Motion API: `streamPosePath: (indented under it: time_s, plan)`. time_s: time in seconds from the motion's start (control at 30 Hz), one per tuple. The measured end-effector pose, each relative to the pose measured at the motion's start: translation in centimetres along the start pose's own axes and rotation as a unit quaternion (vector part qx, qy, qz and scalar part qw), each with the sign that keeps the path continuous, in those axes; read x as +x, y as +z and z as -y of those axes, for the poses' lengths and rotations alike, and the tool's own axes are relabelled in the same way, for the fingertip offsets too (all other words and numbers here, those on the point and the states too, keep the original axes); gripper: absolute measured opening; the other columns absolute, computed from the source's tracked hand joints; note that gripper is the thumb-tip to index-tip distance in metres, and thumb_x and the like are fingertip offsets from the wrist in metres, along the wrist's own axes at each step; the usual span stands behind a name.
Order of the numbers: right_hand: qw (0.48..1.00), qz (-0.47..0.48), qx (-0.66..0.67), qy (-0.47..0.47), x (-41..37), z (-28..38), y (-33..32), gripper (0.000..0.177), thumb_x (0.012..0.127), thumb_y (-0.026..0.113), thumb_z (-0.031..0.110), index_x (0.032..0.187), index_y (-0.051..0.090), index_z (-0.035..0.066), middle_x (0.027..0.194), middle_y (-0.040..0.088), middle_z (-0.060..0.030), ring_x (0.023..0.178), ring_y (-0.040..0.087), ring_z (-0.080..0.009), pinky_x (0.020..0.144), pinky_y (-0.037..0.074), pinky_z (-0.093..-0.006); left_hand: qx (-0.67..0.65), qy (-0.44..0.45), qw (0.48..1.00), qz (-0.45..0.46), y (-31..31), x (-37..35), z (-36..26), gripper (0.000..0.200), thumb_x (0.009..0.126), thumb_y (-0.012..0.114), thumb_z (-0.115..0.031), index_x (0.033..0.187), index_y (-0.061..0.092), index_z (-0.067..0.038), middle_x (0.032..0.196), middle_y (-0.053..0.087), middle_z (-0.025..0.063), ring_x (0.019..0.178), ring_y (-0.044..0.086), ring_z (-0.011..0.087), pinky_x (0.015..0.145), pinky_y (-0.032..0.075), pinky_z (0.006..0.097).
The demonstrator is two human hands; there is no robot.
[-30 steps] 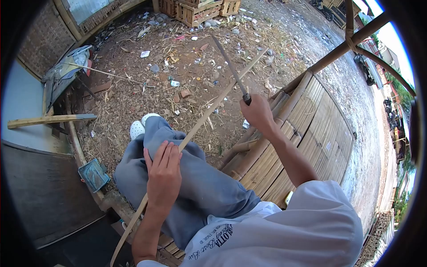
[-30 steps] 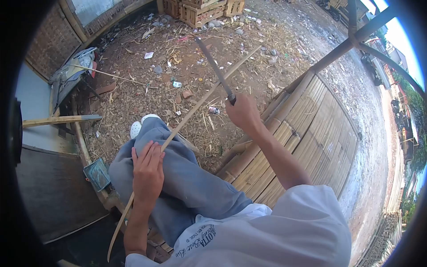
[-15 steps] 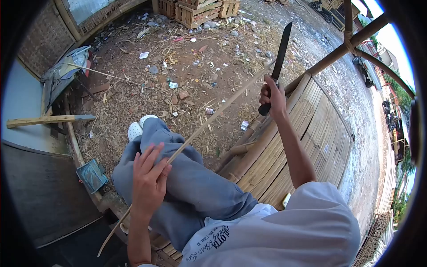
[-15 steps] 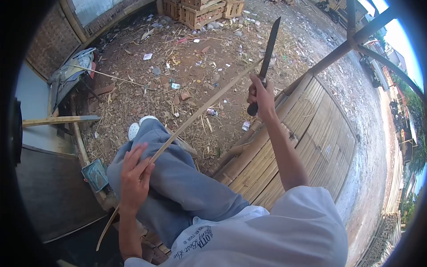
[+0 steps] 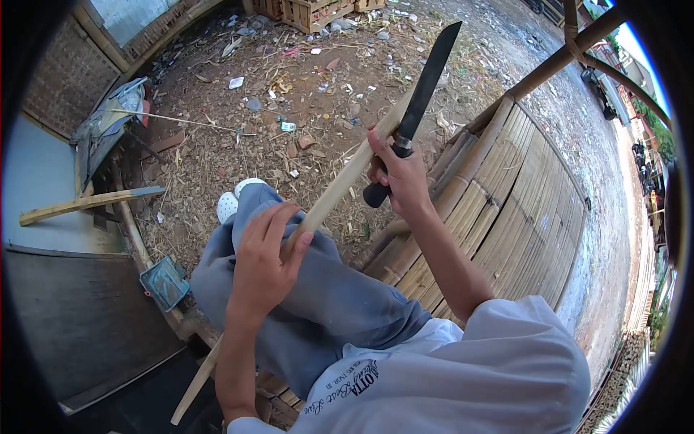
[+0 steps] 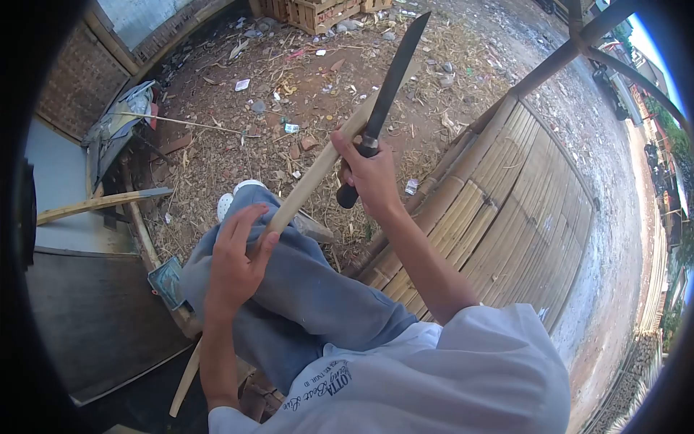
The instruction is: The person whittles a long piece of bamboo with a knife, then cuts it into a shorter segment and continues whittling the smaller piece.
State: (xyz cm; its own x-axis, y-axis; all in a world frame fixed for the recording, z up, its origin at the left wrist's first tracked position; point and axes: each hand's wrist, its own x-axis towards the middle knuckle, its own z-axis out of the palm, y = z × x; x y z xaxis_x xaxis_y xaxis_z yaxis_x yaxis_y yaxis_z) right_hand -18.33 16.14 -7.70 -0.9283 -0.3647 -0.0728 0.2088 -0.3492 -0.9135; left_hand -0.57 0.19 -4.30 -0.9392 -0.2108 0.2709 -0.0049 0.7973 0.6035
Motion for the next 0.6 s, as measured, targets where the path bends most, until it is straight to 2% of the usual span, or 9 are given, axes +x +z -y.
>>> streamPosePath:
  time_s: [0.13,0.23,0.27,0.3,0.37,0.4,0.5,0.57,0.6]
  plan:
    - [0.99,0.012,-0.131,0.045,-2.1,-2.3,-0.6,0.037,0.086,0.073,0.037,0.094,0.06,0.004,0.06,0.055,0.0019,0.048,0.048,-0.0044,0.043,0.036,-0.0237,-0.075,-0.058,0.994,0.063,1.9,1.8,0.1,0.022,0.092,0.063,-0.024,0.094,0.063,-0.002,0.075,0.062,0.0138,0.072,0.06,0.0325,0.068,0.045,0.043]
    - [0.973,0.052,-0.224,-0.021,-3.8,-4.3,-1.1,0.037,0.086,0.072,0.038,0.092,0.06,0.004,0.06,0.058,-0.0007,0.049,0.048,-0.0041,0.046,0.039,-0.0262,-0.023,0.005,0.998,0.057,1.7,1.2,0.6,0.024,0.092,0.062,-0.024,0.084,0.06,-0.002,0.065,0.057,0.0121,0.063,0.057,0.0318,0.061,0.042,0.0435]
    - [0.936,0.081,-0.342,-0.029,-4.5,-4.1,-1.6,0.034,0.087,0.069,0.037,0.092,0.06,0.004,0.058,0.06,-0.0077,0.048,0.056,-0.0154,0.051,0.044,-0.0348,-0.023,0.002,0.998,0.06,1.7,1.1,0.7,0.024,0.092,0.062,-0.024,0.084,0.06,-0.002,0.065,0.057,0.0121,0.063,0.057,0.0318,0.061,0.042,0.0435]
    - [0.936,0.082,-0.341,-0.025,-4.7,-3.8,-1.7,0.034,0.087,0.069,0.037,0.092,0.06,0.004,0.058,0.06,-0.0077,0.048,0.056,-0.0154,0.051,0.044,-0.0348,-0.017,0.002,0.998,0.058,1.7,1.1,0.8,0.026,0.093,0.062,-0.025,0.083,0.06,-0.001,0.065,0.056,0.013,0.061,0.055,0.031,0.058,0.04,0.042]
    - [0.808,0.123,-0.572,-0.075,-4.8,-3.5,-2.2,0.031,0.088,0.068,0.031,0.085,0.059,0.002,0.057,0.055,-0.0133,0.048,0.053,-0.027,0.049,0.042,-0.0374,-0.013,0.0,0.998,0.058,2.0,0.9,0.9,0.029,0.093,0.062,-0.026,0.081,0.06,0.001,0.064,0.054,0.0138,0.059,0.054,0.0303,0.055,0.039,0.0405]
    - [0.786,0.111,-0.589,-0.15,-3.9,-4.3,-4.0,0.023,0.086,0.065,0.024,0.083,0.059,0.001,0.057,0.052,-0.0191,0.052,0.054,-0.0369,0.053,0.043,-0.0418,0.01,0.007,0.999,0.05,2.1,0.9,0.9,0.03,0.093,0.061,-0.026,0.079,0.058,0.001,0.064,0.054,0.0137,0.059,0.054,0.0307,0.055,0.039,0.0408]
    - [0.794,-0.041,-0.6,-0.087,-0.8,-2.4,-5.1,0.02,0.084,0.064,0.02,0.078,0.059,0.001,0.056,0.054,-0.0193,0.053,0.057,-0.0378,0.054,0.045,-0.0416,0.046,0.02,0.998,0.043,2.4,0.7,1.1,0.031,0.093,0.061,-0.026,0.075,0.054,-0.002,0.061,0.053,0.0121,0.057,0.053,0.0312,0.054,0.039,0.0424]
    - [0.804,-0.056,-0.588,-0.064,-1.1,-1.5,-4.2,0.021,0.083,0.064,0.019,0.076,0.059,0.0,0.059,0.056,-0.0207,0.057,0.059,-0.039,0.055,0.046,-0.0421,0.059,0.027,0.997,0.037,2.2,1.0,1.1,0.03,0.093,0.06,-0.026,0.074,0.052,-0.004,0.058,0.052,0.0106,0.056,0.053,0.0312,0.053,0.04,0.0438]
    - [0.808,0.013,-0.583,-0.083,-2.2,-1.8,-3.7,0.021,0.083,0.064,0.018,0.076,0.059,-0.001,0.06,0.056,-0.021,0.057,0.059,-0.0392,0.056,0.046,-0.0428,0.049,0.026,0.997,0.044,2.1,1.1,1.0,0.03,0.093,0.06,-0.026,0.074,0.052,-0.005,0.058,0.052,0.0106,0.055,0.053,0.031,0.053,0.04,0.0438]
